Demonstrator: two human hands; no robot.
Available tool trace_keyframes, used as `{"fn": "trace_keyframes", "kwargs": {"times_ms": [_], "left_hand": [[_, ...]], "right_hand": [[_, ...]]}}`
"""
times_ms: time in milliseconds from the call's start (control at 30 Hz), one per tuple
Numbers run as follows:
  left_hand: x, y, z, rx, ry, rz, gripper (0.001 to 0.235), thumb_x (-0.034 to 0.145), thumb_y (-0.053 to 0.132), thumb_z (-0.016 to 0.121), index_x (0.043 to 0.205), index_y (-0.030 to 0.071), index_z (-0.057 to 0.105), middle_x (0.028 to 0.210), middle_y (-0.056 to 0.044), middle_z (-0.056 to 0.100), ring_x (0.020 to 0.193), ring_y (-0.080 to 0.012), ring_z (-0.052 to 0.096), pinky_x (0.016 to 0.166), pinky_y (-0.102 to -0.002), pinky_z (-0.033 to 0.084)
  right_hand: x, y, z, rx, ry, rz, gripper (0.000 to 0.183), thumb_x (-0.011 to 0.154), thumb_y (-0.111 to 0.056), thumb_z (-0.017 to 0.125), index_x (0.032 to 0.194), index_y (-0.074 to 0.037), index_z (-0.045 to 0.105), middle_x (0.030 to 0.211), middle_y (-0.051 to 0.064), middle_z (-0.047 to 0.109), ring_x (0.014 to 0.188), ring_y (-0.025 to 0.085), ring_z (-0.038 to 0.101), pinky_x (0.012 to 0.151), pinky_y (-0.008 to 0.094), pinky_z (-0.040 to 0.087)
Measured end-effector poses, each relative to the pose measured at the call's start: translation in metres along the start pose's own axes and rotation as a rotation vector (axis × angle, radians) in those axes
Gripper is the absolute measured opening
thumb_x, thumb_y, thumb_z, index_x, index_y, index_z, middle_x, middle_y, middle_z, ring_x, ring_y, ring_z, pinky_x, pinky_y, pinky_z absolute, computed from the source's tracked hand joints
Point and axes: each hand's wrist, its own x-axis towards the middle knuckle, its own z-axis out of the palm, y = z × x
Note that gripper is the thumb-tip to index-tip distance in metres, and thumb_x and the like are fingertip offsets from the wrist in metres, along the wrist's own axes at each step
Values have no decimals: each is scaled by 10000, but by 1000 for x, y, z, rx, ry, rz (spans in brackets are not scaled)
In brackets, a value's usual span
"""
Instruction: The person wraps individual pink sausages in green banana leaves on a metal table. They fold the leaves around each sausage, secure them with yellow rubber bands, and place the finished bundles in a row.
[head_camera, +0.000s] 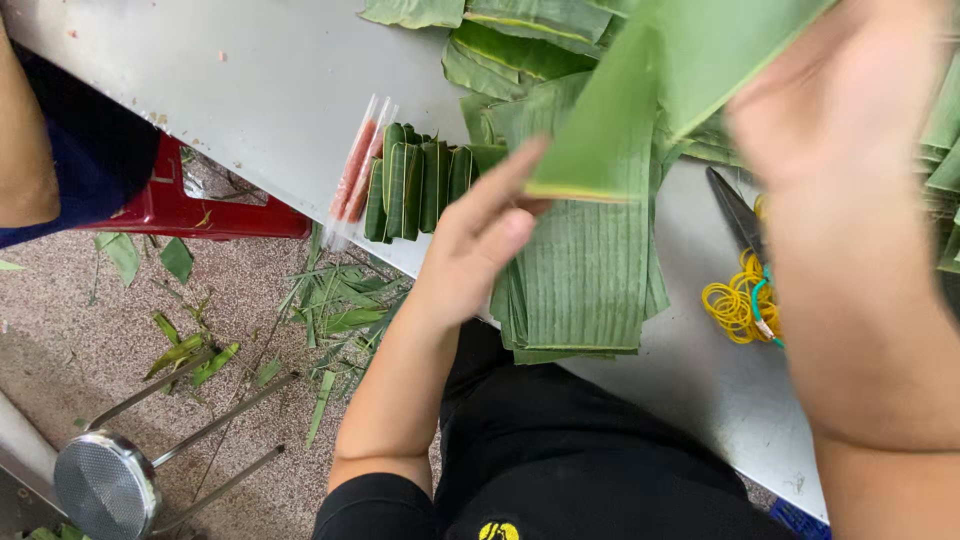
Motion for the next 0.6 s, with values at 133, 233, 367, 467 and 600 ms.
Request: {"fn": "trace_keyframes", "kwargs": {"times_ms": [133, 233, 367, 467, 600], "left_hand": [[31, -6, -17, -779, 167, 12, 539, 1036, 266, 655, 1451, -18, 461, 1440, -167, 599, 1360, -304, 588, 1190, -473, 471], [47, -11, -31, -431, 523, 18, 503, 1018, 152, 674, 1436, -58, 490, 1426, -203, 570, 1303, -330, 570, 1127, -487, 477], [39, -18, -32, -423, 456, 112, 448, 1059, 157, 642, 1435, -37, 496, 1426, -143, 587, 1306, -267, 588, 1156, -448, 470], [26, -18, -20, -348, 635, 282, 411, 1063, 187, 626, 1403, -11, 511, 1372, -139, 620, 1255, -255, 617, 1131, -448, 490], [5, 20, -43, -222, 944, 435, 477, 1042, 359, 658, 1264, -43, 529, 1194, -127, 594, 1095, -259, 595, 1015, -479, 516]], "right_hand": [[-43, 25, 21, 17, -93, 242, 310, 986, -105, 628, 1291, -54, 610, 1258, 73, 692, 1150, 240, 684, 960, 442, 596], [-51, 28, 22, -77, -65, 375, 324, 969, -238, 546, 1239, -74, 618, 1157, 64, 709, 1001, 224, 697, 760, 398, 592], [-30, 9, 2, -31, 22, 157, 354, 1149, -383, 488, 1020, -75, 605, 801, 9, 593, 692, 150, 579, 581, 332, 481], [-15, 13, -14, -170, 1, 38, 381, 1214, -346, 498, 951, -75, 547, 721, 4, 476, 596, 130, 444, 560, 320, 394], [24, 40, -38, -140, 142, -26, 273, 1156, -283, 551, 941, -115, 572, 721, 30, 514, 579, 173, 480, 560, 385, 454]]}}
